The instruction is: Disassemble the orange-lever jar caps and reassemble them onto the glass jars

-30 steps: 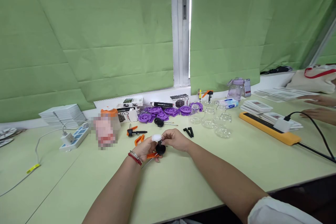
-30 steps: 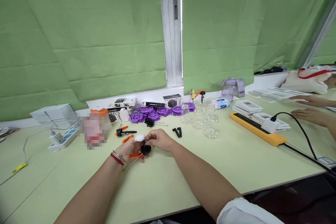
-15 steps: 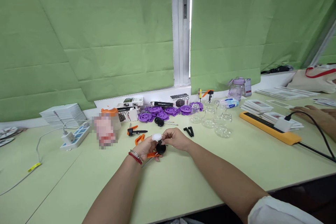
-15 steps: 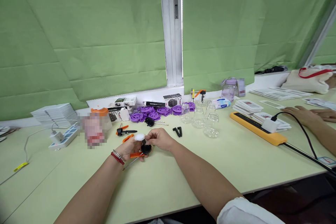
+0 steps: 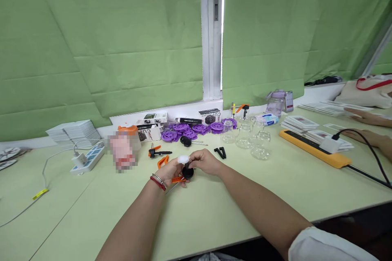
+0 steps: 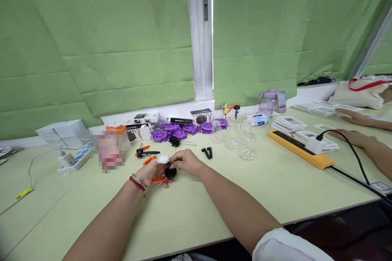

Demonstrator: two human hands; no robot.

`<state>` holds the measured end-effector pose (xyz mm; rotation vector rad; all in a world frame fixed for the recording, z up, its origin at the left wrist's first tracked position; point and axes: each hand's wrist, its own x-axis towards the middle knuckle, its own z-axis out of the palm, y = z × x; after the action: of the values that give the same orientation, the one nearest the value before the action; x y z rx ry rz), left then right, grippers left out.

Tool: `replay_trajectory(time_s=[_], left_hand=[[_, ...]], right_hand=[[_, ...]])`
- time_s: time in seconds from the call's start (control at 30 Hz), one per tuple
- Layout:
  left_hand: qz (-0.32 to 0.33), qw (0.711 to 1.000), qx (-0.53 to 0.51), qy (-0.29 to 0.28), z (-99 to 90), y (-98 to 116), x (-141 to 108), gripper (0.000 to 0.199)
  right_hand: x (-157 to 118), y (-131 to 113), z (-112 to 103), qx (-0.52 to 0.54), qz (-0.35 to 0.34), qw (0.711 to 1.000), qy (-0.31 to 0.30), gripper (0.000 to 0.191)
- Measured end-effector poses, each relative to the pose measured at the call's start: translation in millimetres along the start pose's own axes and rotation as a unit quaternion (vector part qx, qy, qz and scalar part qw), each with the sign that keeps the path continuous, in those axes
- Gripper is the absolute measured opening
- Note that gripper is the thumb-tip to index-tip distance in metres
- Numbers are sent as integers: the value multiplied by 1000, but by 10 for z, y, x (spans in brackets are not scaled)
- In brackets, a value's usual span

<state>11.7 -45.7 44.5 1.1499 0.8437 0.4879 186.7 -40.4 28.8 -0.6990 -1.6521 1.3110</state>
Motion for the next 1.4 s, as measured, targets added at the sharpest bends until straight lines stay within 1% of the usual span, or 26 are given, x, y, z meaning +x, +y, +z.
replay_trajectory(time_s=[0.17, 0.23, 0.37, 0.5, 0.7, 0.87, 1.13, 1.23, 1.3, 1.4], left_hand=[[-5, 1000, 2, 3, 6, 14, -3, 44], [-9, 1000, 5, 8, 13, 22, -6, 46], [-16, 1000, 8, 15, 23, 34, -11, 51], [-21, 1000, 12, 11, 26, 44, -12, 52], [-17, 1000, 18, 11, 48, 67, -38, 49], [-14, 1000, 15, 5, 43, 70, -45, 48], [-23, 1000, 10, 3, 11, 52, -11, 50], [-19, 1000, 12, -11, 1, 50, -7, 52], [-19, 1000, 14, -16, -5, 46, -4, 53], [-19, 1000, 13, -3, -6, 35, 3, 54]], right_hand=[[-2, -6, 7, -11, -3, 1000, 5, 9], [-3, -12, 12, -10, -1, 1000, 10, 13], [-6, -52, 12, -10, -7, 999, 41, 23], [-14, -114, 0, -19, 17, 999, 46, 28], [-17, -151, -8, 41, 54, 996, 59, 28], [-16, -145, -36, 56, 45, 997, 33, 32], [9, -93, -37, 71, 52, 996, 35, 30], [15, -79, -8, 71, 44, 996, 31, 27], [18, -65, 5, 64, 38, 997, 30, 25], [21, -36, 2, 33, 22, 999, 28, 19]])
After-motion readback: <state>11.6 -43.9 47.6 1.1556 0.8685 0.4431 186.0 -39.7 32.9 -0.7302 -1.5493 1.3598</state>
